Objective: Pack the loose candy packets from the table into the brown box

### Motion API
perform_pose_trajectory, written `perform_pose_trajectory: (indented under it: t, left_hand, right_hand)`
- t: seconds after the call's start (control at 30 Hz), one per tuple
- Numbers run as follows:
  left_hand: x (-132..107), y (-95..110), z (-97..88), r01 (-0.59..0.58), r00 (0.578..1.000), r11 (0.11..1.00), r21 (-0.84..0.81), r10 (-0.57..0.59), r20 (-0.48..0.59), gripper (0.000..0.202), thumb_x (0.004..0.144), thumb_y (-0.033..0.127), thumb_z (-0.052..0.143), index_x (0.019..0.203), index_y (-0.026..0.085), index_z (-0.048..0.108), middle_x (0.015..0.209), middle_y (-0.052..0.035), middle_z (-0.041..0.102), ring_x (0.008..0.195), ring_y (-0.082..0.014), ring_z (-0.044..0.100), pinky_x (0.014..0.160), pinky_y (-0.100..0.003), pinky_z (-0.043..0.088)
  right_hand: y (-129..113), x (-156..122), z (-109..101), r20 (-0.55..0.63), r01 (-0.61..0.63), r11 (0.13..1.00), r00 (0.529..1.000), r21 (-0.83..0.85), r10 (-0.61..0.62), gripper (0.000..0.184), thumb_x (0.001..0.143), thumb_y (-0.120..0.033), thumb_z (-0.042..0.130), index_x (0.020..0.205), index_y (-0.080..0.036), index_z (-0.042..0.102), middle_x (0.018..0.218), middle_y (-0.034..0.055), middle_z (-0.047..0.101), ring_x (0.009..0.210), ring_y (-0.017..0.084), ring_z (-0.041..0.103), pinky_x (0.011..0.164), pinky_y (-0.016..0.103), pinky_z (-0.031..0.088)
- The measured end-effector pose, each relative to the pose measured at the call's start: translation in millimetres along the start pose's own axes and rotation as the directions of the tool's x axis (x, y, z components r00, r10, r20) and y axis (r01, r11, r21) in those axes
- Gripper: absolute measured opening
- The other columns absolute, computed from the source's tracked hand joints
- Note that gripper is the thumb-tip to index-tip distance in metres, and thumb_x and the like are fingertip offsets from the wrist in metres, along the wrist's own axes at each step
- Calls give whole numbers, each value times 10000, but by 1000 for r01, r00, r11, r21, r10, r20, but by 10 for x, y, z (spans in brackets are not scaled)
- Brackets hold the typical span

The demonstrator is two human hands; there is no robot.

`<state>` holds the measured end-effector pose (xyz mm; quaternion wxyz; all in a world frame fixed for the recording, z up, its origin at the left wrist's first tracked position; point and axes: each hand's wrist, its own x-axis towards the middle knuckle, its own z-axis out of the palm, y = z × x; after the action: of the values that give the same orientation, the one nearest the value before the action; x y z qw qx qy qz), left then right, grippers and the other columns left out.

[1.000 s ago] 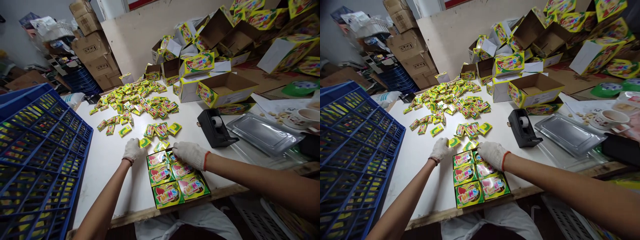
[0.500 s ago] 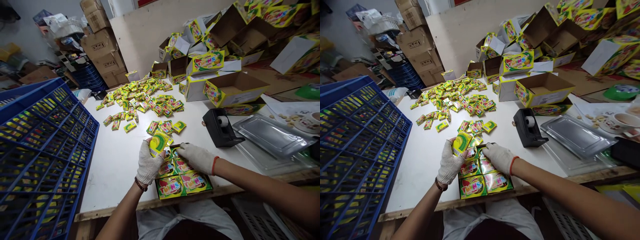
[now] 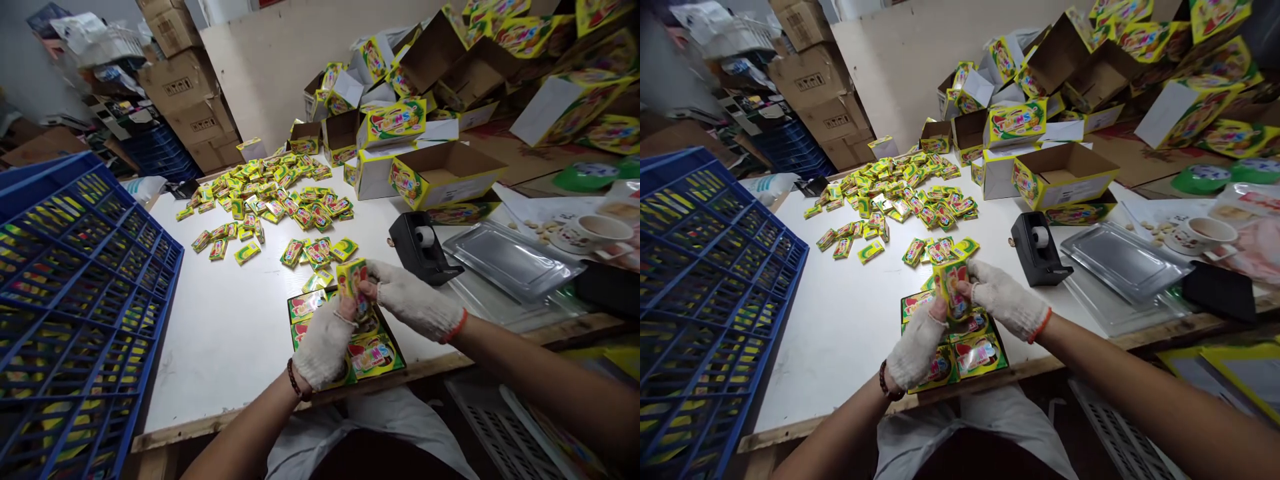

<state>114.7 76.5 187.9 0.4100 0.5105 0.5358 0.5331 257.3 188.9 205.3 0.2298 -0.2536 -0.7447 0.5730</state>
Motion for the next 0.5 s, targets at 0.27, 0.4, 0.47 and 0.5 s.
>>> perform_pose_trajectory:
  t: [0.27, 0.4, 0.47, 0.5]
  left_hand:
    - [915, -337, -917, 219, 939, 636, 740, 69, -337, 235, 884, 326, 581, 1062, 181, 630, 1114, -98, 656, 1043, -233, 608, 923, -328, 456]
    - [1391, -697, -1138, 347, 910, 581, 736, -20, -414, 371, 836, 317, 642, 1160, 153, 565, 1301, -183, 564, 1252, -305, 508, 1001, -363, 398]
    - [1521, -843, -1191, 395, 897, 567, 723, -66, -438, 408, 813, 321, 673, 1162, 152, 547, 1320, -200, 553, 1254, -312, 505, 978, -356, 399]
    - [1566, -900, -1213, 415, 890, 563, 715, -90, -446, 390, 805, 318, 683, 1134, 158, 551, 1285, -197, 579, 1218, -308, 529, 950, -352, 406]
  right_hand:
    - [50, -91, 98, 379, 86, 679, 876, -729, 297, 177, 826, -171, 507, 829, -168, 684, 860, 71, 664, 738, 180, 570, 618, 261, 392]
    - [103, -130, 355, 358, 125, 492, 837, -862, 414, 189, 842, -177, 543, 944, -173, 703, 1039, 115, 671, 835, 226, 602, 629, 285, 364]
    - [193, -182, 394, 364, 136, 529, 860, -838, 357, 193, 873, -178, 521, 968, -170, 688, 1054, 110, 659, 851, 214, 595, 658, 285, 372]
    - [249, -211, 394, 366, 150, 545, 877, -825, 312, 194, 885, -177, 509, 976, -165, 679, 1050, 109, 655, 859, 212, 587, 674, 289, 375]
